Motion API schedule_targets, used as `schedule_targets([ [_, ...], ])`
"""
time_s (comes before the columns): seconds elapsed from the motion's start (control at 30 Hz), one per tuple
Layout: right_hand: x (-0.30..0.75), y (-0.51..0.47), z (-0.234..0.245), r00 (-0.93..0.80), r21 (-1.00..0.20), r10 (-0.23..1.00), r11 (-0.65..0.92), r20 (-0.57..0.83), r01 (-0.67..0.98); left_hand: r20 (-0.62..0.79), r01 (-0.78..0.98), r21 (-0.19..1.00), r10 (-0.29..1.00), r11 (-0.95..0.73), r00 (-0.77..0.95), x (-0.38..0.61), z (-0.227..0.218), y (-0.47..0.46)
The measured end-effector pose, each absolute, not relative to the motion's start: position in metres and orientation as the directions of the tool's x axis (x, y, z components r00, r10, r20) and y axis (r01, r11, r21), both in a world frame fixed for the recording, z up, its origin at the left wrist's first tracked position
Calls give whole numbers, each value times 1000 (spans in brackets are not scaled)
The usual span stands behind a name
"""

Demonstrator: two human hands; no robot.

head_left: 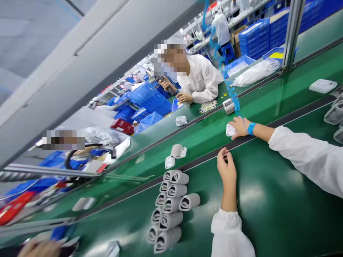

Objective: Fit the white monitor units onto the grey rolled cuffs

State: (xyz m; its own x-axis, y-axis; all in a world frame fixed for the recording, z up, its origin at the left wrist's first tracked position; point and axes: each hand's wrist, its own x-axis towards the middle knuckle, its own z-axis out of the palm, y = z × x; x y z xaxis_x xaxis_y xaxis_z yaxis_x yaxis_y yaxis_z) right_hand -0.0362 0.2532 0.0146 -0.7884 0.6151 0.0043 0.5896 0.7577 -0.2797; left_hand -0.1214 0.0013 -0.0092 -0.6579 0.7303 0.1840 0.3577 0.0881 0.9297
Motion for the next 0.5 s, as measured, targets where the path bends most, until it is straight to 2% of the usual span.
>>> schedule_targets([
  [0.1,-41,234,10,-740,-305,666,728,96,615,188,324,944,689,72,-700,-120,-11,1],
  [0.2,-44,224,11,-755,-406,635,741,163,535,133,162,987,614,-10,-778,-120,-13,0],
  [0.27,-47,211,11,-792,-528,567,755,228,389,45,-39,990,570,-134,-820,-124,-11,0],
  [0.37,-53,172,8,-851,-663,411,741,326,104,-101,-332,883,556,-332,-825,-134,-5,3],
  [0.43,-54,140,7,-880,-679,323,734,347,2,-179,-453,810,579,-372,-795,-141,-2,5],
  [0.5,-54,111,10,-882,-665,308,747,356,-7,-187,-458,826,607,-329,-773,-147,0,7],
])
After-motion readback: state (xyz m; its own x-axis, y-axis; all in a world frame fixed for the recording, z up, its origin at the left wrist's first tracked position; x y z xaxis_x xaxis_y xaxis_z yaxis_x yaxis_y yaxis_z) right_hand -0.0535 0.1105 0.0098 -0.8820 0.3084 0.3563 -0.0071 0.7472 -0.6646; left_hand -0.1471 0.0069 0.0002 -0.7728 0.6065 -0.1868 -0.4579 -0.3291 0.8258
